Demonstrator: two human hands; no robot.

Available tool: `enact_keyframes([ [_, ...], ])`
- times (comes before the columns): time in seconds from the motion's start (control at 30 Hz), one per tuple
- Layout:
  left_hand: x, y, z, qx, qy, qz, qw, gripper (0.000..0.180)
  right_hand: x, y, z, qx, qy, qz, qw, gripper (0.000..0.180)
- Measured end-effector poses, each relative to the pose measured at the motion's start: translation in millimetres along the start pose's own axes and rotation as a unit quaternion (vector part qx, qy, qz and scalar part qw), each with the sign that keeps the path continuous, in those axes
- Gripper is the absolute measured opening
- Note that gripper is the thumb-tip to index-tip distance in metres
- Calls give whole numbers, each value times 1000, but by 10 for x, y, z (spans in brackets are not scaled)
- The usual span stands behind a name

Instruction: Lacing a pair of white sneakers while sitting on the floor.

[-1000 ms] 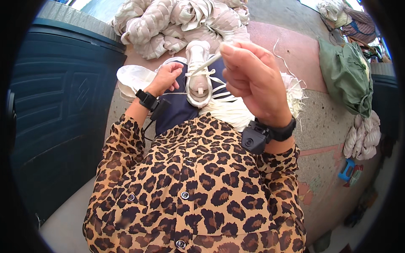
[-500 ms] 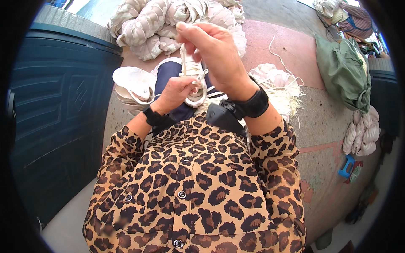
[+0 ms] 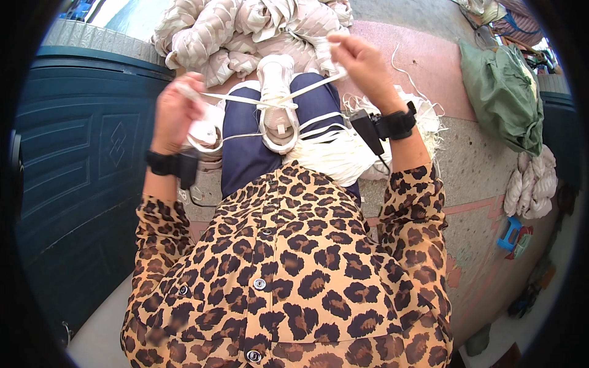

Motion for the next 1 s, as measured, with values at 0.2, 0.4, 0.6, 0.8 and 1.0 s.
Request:
enact_keyframes([
  [0.2,-983,30,3,-37,108,62,991,19,616,719,342,-29,-216,347,912,14],
  [0.4,-172,-898,151,-243,-24,-82,966,35,842,949,372,-12,-154,422,893,20],
  [0.6,268,-1028,112,-283,-83,-87,951,25,886,974,317,27,-119,393,912,20],
  [0.8,161,-1132,130,-287,-52,-264,919,22,1137,908,269,-85,-172,554,810,7],
  [1.0,231,-1081,237,-223,-48,-292,929,20,1194,816,247,-165,-211,580,770,6],
])
Point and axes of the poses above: each hand's wrist, its own z-axis away from the middle knuckle, its own x-axis out of the palm, y = z × x, the point moved 4 cm from there along -z, towards the middle knuckle, and after that the axes turned 8 degrees about -y, right-handed, at the moved point
